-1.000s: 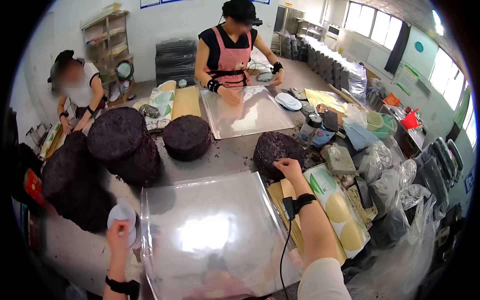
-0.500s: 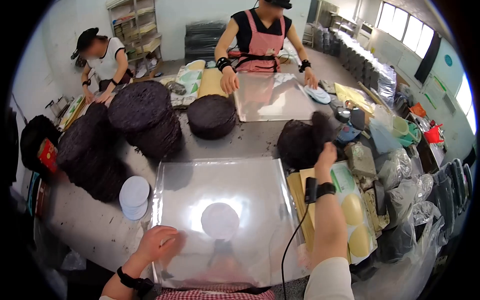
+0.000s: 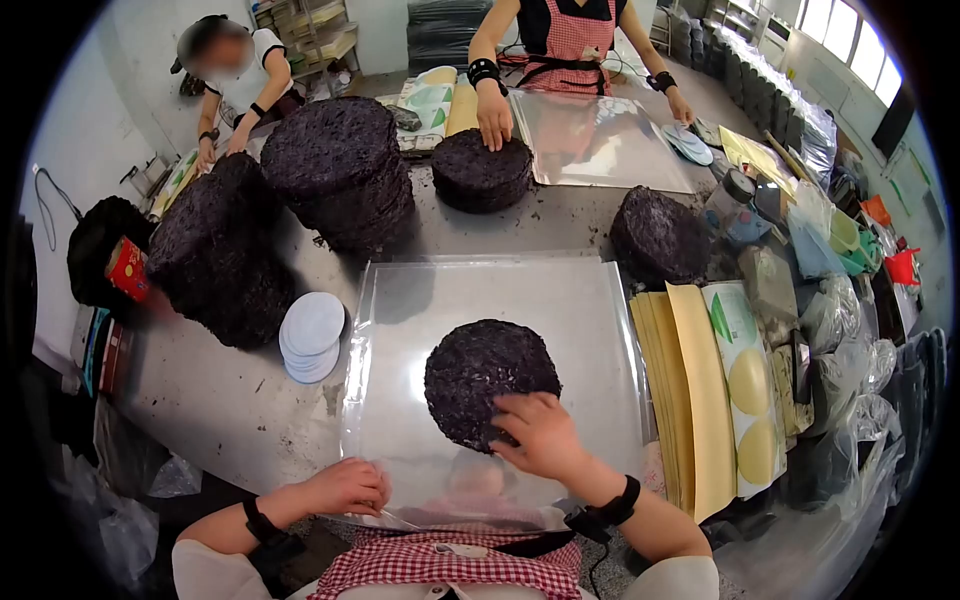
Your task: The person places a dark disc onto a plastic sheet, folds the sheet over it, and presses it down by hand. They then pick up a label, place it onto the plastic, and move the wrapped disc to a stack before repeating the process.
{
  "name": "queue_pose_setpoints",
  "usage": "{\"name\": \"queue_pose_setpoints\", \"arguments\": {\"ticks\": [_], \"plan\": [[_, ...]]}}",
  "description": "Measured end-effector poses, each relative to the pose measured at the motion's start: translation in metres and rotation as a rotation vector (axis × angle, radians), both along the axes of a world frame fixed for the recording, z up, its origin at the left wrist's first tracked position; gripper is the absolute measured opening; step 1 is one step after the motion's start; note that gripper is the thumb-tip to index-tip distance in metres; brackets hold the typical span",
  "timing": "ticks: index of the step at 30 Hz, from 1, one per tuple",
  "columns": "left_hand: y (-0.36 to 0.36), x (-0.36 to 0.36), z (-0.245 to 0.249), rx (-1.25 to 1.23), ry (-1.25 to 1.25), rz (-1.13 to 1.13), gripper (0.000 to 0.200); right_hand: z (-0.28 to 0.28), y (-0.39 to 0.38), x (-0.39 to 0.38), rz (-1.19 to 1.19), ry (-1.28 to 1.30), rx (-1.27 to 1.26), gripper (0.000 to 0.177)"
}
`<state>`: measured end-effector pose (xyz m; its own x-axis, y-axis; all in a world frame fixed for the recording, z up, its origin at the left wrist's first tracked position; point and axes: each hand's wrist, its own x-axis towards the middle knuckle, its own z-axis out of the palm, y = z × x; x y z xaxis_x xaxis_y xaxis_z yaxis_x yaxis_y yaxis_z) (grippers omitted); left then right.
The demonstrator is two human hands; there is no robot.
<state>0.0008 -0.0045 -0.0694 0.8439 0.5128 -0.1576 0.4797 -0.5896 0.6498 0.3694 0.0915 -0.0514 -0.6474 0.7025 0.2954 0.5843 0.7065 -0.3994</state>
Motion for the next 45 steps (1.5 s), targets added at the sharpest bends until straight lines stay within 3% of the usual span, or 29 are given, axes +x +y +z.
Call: {"name": "queue_pose_setpoints", "arguments": {"ticks": [3,6,9,11,14,15,16,17,18,19,20,21,23,25,26,27,29,31,32,35,37,38,41,43,45], "plan": [[0.004,0.013,0.011,0.071,-0.155,0.026,0.017,-0.002,0.019,-0.002,-0.067,-0.073,0.028,0.043],[0.003,0.003,-0.005,0.052,-0.089,-0.009,0.015,-0.031,0.034,-0.006,-0.030,-0.191,0.002,0.058],[0.008,0.004,-0.008,0.018,-0.159,-0.008,0.015,-0.037,0.034,-0.005,-0.047,-0.204,-0.003,0.056],[0.031,0.010,-0.022,-0.256,-0.043,-0.004,0.018,-0.040,0.035,-0.002,-0.027,-0.155,-0.059,0.056],[0.109,0.076,0.048,0.048,0.340,0.398,0.023,-0.041,0.045,0.009,0.064,0.004,-0.293,0.058],[0.131,0.094,0.038,0.354,0.074,0.487,0.021,-0.036,0.048,0.011,0.082,0.151,-0.459,0.055],[0.156,0.111,0.014,0.611,-0.027,0.394,0.016,-0.034,0.049,0.011,0.085,0.047,-0.397,0.048],[0.171,0.141,-0.014,0.626,0.020,0.452,0.011,-0.033,0.049,0.009,0.085,-0.054,-0.328,0.042],[0.167,0.164,0.001,0.567,-0.001,0.406,0.013,-0.034,0.047,0.006,0.064,-0.034,-0.327,0.036],[0.161,0.174,0.013,0.513,-0.395,0.251,0.019,-0.037,0.048,0.004,0.040,-0.017,-0.321,0.032],[0.148,0.184,0.023,0.530,-0.485,0.384,0.026,-0.043,0.048,0.003,-0.040,0.141,-0.404,0.030],[0.147,0.186,0.015,0.603,-0.543,0.468,0.047,-0.051,0.047,0.004,-0.126,0.297,-0.500,0.029],[0.117,0.180,0.035,0.613,-0.052,0.970,0.074,-0.069,0.046,0.006,-0.135,0.238,-0.341,0.029],[0.095,0.175,-0.026,0.506,0.209,0.723,0.091,-0.062,0.048,0.006,-0.062,0.153,-0.265,0.029],[0.091,0.175,-0.040,0.437,0.122,0.602,0.083,-0.041,0.050,0.011,0.022,0.092,-0.262,0.029],[0.101,0.179,-0.099,0.565,-0.166,0.509,0.082,-0.031,0.053,0.013,0.096,0.037,-0.260,0.029],[0.097,0.173,-0.064,0.294,-0.422,0.367,0.073,-0.038,0.065,0.017,0.105,0.003,-0.289,0.033],[0.092,0.181,-0.039,0.289,-0.374,0.569,0.072,-0.034,0.064,0.003,-0.040,-0.086,-0.281,0.035],[0.088,0.186,-0.034,0.281,-0.351,0.667,0.071,-0.028,0.052,-0.011,-0.069,0.013,-0.132,0.038],[0.094,0.182,-0.054,0.370,-0.291,0.579,0.063,-0.046,-0.014,-0.025,-0.255,-0.017,0.104,0.073],[0.086,0.184,-0.040,0.581,-0.076,0.549,0.057,-0.023,-0.081,-0.011,-0.050,0.119,-0.227,0.088],[0.090,0.187,-0.059,0.777,0.025,0.538,0.058,-0.006,-0.096,0.001,0.080,0.003,-0.439,0.096],[0.082,0.188,-0.033,0.510,0.018,0.710,0.057,-0.051,-0.106,0.041,-0.557,-0.181,-0.172,0.104],[0.082,0.188,-0.040,0.488,0.028,0.724,0.058,-0.048,-0.070,0.043,-0.782,-0.099,-0.192,0.106],[0.082,0.186,-0.033,0.540,0.030,0.677,0.062,-0.052,-0.035,0.015,-0.786,-0.086,-0.071,0.101]]}}
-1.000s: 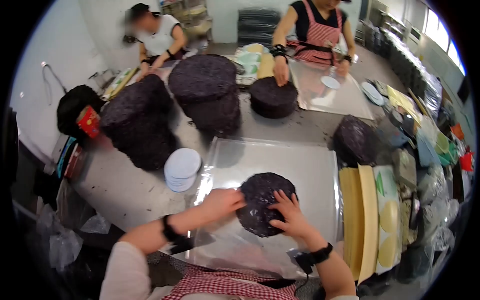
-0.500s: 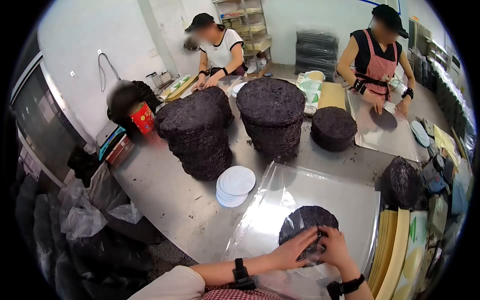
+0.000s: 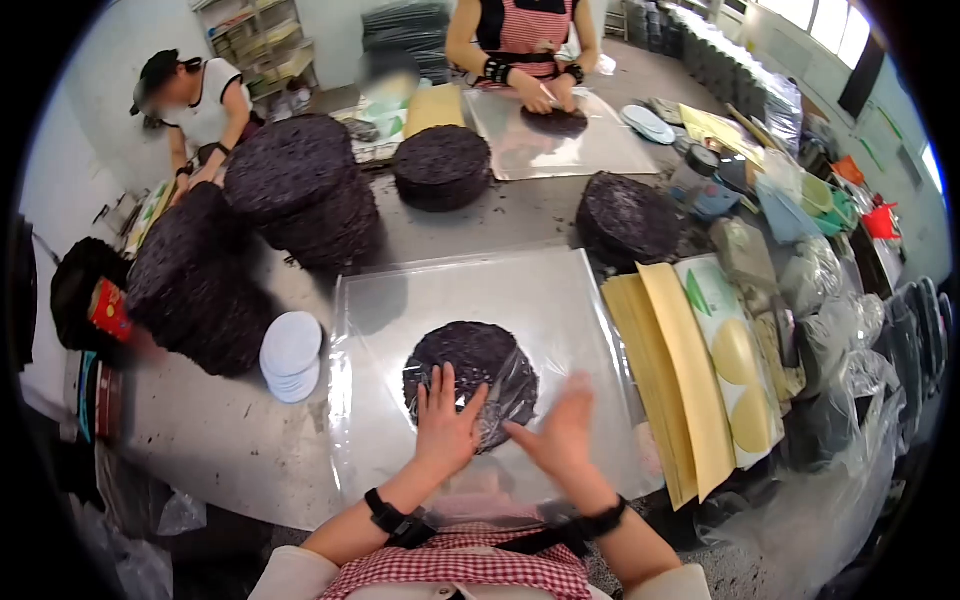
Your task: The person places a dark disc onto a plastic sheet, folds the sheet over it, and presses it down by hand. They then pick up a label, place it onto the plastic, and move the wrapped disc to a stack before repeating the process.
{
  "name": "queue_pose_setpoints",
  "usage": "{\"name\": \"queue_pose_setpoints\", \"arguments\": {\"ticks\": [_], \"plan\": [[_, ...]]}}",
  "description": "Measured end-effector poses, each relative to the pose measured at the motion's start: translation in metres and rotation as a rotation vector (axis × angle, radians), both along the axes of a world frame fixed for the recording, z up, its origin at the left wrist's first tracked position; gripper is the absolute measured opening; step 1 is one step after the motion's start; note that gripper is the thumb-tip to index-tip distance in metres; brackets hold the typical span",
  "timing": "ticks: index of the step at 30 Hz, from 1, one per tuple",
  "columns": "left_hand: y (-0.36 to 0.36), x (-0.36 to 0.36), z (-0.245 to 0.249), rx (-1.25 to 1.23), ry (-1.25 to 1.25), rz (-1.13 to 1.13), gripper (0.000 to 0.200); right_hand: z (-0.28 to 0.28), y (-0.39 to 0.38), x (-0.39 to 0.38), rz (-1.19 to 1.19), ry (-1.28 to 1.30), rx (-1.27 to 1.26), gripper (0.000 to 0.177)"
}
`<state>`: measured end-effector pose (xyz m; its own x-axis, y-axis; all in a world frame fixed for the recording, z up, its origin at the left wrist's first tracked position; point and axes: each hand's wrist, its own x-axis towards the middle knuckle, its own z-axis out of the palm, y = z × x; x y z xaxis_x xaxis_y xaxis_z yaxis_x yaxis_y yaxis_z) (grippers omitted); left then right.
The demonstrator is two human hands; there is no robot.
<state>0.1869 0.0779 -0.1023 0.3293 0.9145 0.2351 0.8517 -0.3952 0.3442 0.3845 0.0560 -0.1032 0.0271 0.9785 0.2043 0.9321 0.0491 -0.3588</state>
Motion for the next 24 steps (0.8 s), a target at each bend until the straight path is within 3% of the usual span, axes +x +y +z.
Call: {"name": "queue_pose_setpoints", "arguments": {"ticks": [2,3,6,7,8,10,12,13,14,16,17,20,21,24], "plan": [[-0.001,-0.003,-0.002,-0.072,-0.182,-0.027,0.067,0.003,0.025,-0.025,0.232,-0.124,0.043,0.095],[0.000,-0.006,0.000,-0.102,-0.264,-0.036,0.070,-0.001,0.033,-0.028,0.482,0.049,0.042,0.092],[-0.004,-0.002,0.012,-0.196,-0.501,0.193,0.078,0.013,0.033,-0.027,0.335,0.235,-0.007,0.086],[0.004,-0.004,0.016,-0.216,-0.340,0.114,0.080,0.016,0.041,-0.029,0.241,0.330,-0.060,0.084],[0.012,-0.005,0.011,-0.311,-0.195,0.056,0.076,0.022,0.049,-0.030,0.235,0.238,-0.070,0.083],[0.027,-0.011,0.049,-0.312,0.055,-0.085,0.072,0.031,0.058,-0.033,0.435,-0.037,-0.162,0.081],[0.039,-0.027,0.040,-0.002,-0.057,-0.142,0.070,0.008,0.068,-0.030,0.534,0.088,0.130,0.074],[0.042,-0.030,0.031,0.016,-0.134,-0.136,0.070,0.004,0.073,-0.030,0.580,0.149,0.279,0.070],[0.046,-0.033,0.021,0.035,-0.211,-0.132,0.069,0.002,0.074,-0.029,0.509,0.324,0.171,0.064],[0.042,-0.031,0.008,-0.206,-0.410,-0.056,0.070,0.016,0.074,-0.029,0.356,0.663,-0.050,0.052],[0.042,-0.031,0.014,-0.260,-0.287,-0.053,0.067,0.027,0.071,-0.034,0.332,0.480,-0.026,0.042],[0.063,-0.033,0.043,0.142,-0.076,-0.179,0.065,0.014,0.070,-0.036,0.487,0.111,0.126,0.043],[0.069,-0.035,0.030,0.088,-0.225,-0.248,0.064,0.025,0.080,-0.036,0.527,0.111,0.281,0.043],[0.064,-0.035,0.007,-0.490,-0.311,-0.231,0.066,0.017,0.096,-0.034,0.702,0.198,0.160,0.040]]}}
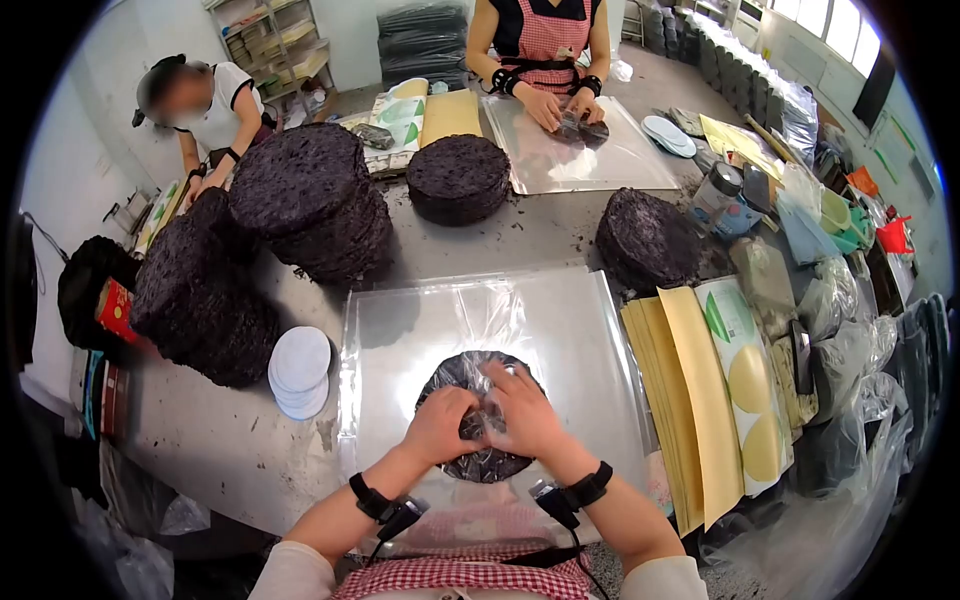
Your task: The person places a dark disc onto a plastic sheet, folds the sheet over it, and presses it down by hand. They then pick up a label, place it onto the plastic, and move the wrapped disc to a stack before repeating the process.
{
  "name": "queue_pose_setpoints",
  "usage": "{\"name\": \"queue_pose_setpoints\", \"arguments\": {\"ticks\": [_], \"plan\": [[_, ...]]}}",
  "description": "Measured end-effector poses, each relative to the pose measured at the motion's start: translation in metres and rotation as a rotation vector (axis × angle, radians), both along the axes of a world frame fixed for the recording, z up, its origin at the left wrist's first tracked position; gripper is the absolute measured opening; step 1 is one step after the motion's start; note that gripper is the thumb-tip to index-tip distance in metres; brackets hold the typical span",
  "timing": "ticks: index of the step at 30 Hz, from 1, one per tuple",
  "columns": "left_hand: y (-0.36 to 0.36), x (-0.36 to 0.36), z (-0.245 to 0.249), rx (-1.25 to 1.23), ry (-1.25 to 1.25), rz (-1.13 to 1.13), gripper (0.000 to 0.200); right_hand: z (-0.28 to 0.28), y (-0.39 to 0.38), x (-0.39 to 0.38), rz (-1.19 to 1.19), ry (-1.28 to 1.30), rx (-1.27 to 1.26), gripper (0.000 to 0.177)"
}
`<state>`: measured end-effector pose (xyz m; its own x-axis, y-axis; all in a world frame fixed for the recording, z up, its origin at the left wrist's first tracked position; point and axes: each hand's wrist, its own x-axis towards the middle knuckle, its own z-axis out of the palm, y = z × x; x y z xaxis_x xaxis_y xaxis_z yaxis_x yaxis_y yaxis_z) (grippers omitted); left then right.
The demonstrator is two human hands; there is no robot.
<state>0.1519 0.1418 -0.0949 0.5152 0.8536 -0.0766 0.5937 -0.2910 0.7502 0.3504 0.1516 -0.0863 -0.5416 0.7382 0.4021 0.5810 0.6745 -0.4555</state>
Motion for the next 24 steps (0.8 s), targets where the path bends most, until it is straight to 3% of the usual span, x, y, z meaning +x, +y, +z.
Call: {"name": "queue_pose_setpoints", "arguments": {"ticks": [1,3,4,5,6,8,9,12,13,15,17,18,20,24], "plan": [[-0.005,0.001,0.002,0.116,-0.129,0.103,0.064,-0.007,0.001,0.005,0.112,0.098,-0.170,0.037],[-0.002,0.007,0.023,0.543,0.105,0.171,0.062,-0.009,-0.006,0.006,0.019,0.110,-0.211,0.041],[0.000,0.006,0.015,0.539,0.096,0.143,0.061,-0.006,-0.011,0.006,-0.028,0.115,-0.241,0.043],[0.002,0.005,0.007,0.534,0.087,0.116,0.061,-0.002,-0.015,0.004,-0.147,0.110,-0.356,0.055],[0.003,0.004,-0.001,0.530,0.077,0.089,0.060,0.001,-0.012,-0.001,-0.143,0.079,-0.244,0.060],[0.000,-0.001,-0.023,0.217,0.006,0.042,0.061,0.007,-0.005,-0.007,-0.121,0.022,-0.010,0.070],[-0.003,0.001,-0.013,0.109,0.044,0.088,0.059,-0.005,-0.003,-0.004,-0.068,-0.034,-0.110,0.079],[-0.004,0.015,0.016,0.496,-0.087,0.383,0.053,-0.011,-0.008,0.001,-0.162,-0.038,-0.344,0.087],[-0.002,0.012,0.021,0.608,0.005,0.287,0.050,-0.009,-0.009,-0.001,-0.184,0.115,-0.306,0.086],[0.000,0.007,0.004,0.497,-0.046,0.116,0.051,0.000,-0.009,-0.007,-0.217,0.415,-0.220,0.085],[0.001,0.002,-0.012,0.369,-0.004,0.026,0.050,0.002,-0.003,0.000,-0.046,0.177,-0.229,0.084],[-0.001,0.004,-0.012,0.348,-0.064,0.122,0.052,0.001,-0.002,0.003,0.033,0.061,-0.233,0.084],[-0.005,0.011,-0.012,0.299,-0.183,0.311,0.057,-0.009,-0.006,0.005,-0.056,0.070,-0.192,0.089],[0.003,0.006,-0.012,0.559,0.038,0.067,0.066,-0.011,-0.012,-0.007,-0.204,0.173,-0.222,0.091]]}}
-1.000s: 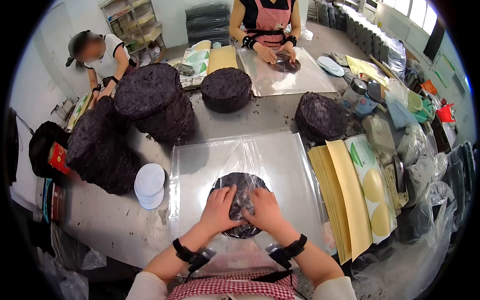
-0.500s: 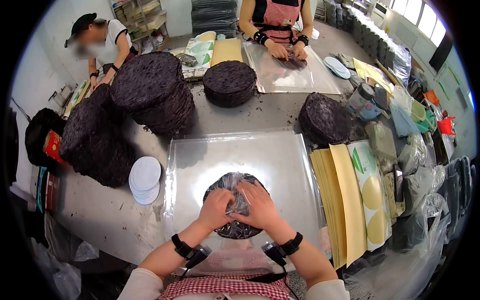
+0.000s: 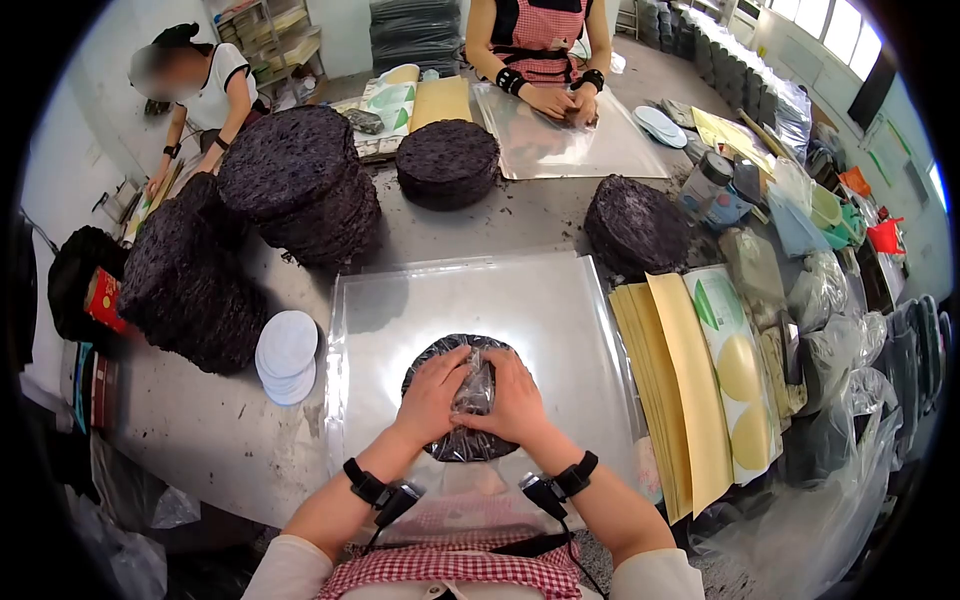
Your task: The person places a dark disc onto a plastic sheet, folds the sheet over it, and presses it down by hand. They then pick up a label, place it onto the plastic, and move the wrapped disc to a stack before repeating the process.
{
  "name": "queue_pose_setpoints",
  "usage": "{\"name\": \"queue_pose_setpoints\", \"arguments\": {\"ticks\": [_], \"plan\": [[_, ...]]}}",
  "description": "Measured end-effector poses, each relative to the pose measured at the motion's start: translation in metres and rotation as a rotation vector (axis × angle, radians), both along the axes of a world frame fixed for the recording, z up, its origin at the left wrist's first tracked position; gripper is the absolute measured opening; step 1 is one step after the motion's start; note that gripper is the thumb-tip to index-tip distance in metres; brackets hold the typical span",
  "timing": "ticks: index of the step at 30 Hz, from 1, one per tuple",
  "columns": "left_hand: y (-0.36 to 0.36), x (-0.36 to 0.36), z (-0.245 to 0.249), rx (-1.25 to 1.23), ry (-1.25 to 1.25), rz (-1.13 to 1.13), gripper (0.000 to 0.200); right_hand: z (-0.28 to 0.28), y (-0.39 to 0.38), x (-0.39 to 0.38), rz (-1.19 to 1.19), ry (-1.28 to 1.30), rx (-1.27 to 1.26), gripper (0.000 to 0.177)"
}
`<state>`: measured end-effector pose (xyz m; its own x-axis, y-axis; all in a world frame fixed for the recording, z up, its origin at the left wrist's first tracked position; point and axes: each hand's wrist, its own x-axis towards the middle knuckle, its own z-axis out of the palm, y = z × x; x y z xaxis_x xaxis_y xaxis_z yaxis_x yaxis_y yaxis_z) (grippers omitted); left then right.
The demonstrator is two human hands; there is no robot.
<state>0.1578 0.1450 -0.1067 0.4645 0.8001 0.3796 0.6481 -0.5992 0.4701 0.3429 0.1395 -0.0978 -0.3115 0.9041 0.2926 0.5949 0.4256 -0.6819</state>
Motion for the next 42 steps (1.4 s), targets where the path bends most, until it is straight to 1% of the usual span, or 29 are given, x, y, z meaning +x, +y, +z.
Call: {"name": "queue_pose_setpoints", "arguments": {"ticks": [1,2,3,4,5,6,7,8,9,10,12,13,14,16,17,18,19,20,23,26,27,30,33,36,39,41,42], "plan": [[0.003,-0.004,-0.001,-0.035,0.060,-0.065,0.067,0.004,0.000,-0.002,-0.012,-0.010,0.013,0.091],[0.001,-0.010,-0.001,-0.081,0.051,-0.105,0.065,0.008,-0.001,-0.002,-0.022,-0.020,0.029,0.091],[-0.001,-0.013,0.011,-0.121,0.045,-0.147,0.063,0.012,-0.001,-0.002,-0.018,-0.021,-0.042,0.092],[-0.002,-0.014,0.023,-0.161,0.040,-0.190,0.062,0.010,0.000,0.000,0.025,-0.083,-0.005,0.092],[-0.010,-0.014,0.029,-0.215,0.013,-0.184,0.073,0.005,0.003,0.002,0.065,-0.143,0.031,0.093],[-0.017,-0.008,0.030,-0.202,-0.060,-0.090,0.074,0.002,0.003,0.003,0.104,-0.205,0.060,0.093],[-0.027,0.005,0.028,-0.195,-0.137,0.003,0.075,0.000,0.001,0.002,0.106,-0.242,0.099,0.086],[-0.035,0.016,0.024,-0.191,-0.219,0.090,0.077,-0.006,-0.002,-0.003,0.079,-0.288,0.149,0.083],[-0.034,0.025,0.010,-0.166,-0.135,0.178,0.074,-0.014,-0.005,-0.008,0.041,-0.347,0.201,0.081],[-0.032,0.034,0.012,-0.156,-0.022,0.215,0.067,-0.018,-0.006,-0.007,-0.009,-0.419,0.257,0.078],[-0.035,0.034,0.014,-0.096,0.123,0.146,0.063,-0.001,-0.023,0.003,0.048,-0.514,0.111,0.070],[-0.037,0.033,0.013,-0.090,0.189,0.128,0.062,0.019,-0.027,0.023,0.158,-0.452,0.231,0.052],[-0.037,0.032,0.013,-0.079,0.259,0.121,0.061,0.045,-0.021,0.050,0.091,-0.420,-0.041,0.046],[-0.036,0.033,0.015,-0.072,0.282,0.113,0.062,0.097,0.003,0.112,-0.035,-0.305,-0.575,0.034],[-0.037,0.034,0.016,-0.071,0.301,0.115,0.062,0.098,0.013,0.142,-0.427,-0.304,-0.301,0.019],[-0.037,0.034,0.017,-0.079,0.267,0.113,0.060,0.092,0.031,0.187,-0.617,-0.267,-0.116,0.018],[-0.038,0.035,0.018,-0.087,0.235,0.112,0.059,0.089,0.050,0.236,-0.697,-0.569,-0.029,0.018],[-0.038,0.035,0.019,-0.093,0.203,0.115,0.058,0.067,0.062,0.279,-0.720,-0.723,0.113,0.017],[-0.037,0.035,0.020,-0.104,0.192,0.117,0.057,0.018,0.077,0.328,-0.806,-0.904,0.005,0.015],[-0.036,0.036,0.020,-0.099,0.180,0.122,0.059,-0.022,0.078,0.337,-0.889,-0.591,0.359,0.013],[-0.037,0.036,0.019,-0.098,0.180,0.122,0.060,-0.018,0.075,0.334,-0.916,-0.594,0.264,0.013],[-0.037,0.034,0.016,-0.092,0.207,0.118,0.062,-0.016,0.072,0.331,-0.957,-0.488,0.270,0.014],[-0.036,0.033,0.015,-0.070,0.202,0.118,0.064,-0.014,0.076,0.331,-1.119,-0.290,0.145,0.017],[-0.038,0.032,0.017,-0.061,0.165,0.111,0.061,-0.019,0.072,0.333,-1.092,-0.228,0.249,0.018],[-0.038,0.034,0.019,-0.063,0.109,0.108,0.060,-0.010,0.076,0.342,-1.044,-0.368,0.121,0.018],[-0.038,0.031,0.022,-0.080,0.096,0.105,0.057,0.026,0.095,0.384,-0.919,-0.425,-0.197,0.017],[-0.038,0.031,0.025,-0.078,0.097,0.097,0.055,0.049,0.103,0.417,-0.818,-0.497,-0.132,0.017]]}}
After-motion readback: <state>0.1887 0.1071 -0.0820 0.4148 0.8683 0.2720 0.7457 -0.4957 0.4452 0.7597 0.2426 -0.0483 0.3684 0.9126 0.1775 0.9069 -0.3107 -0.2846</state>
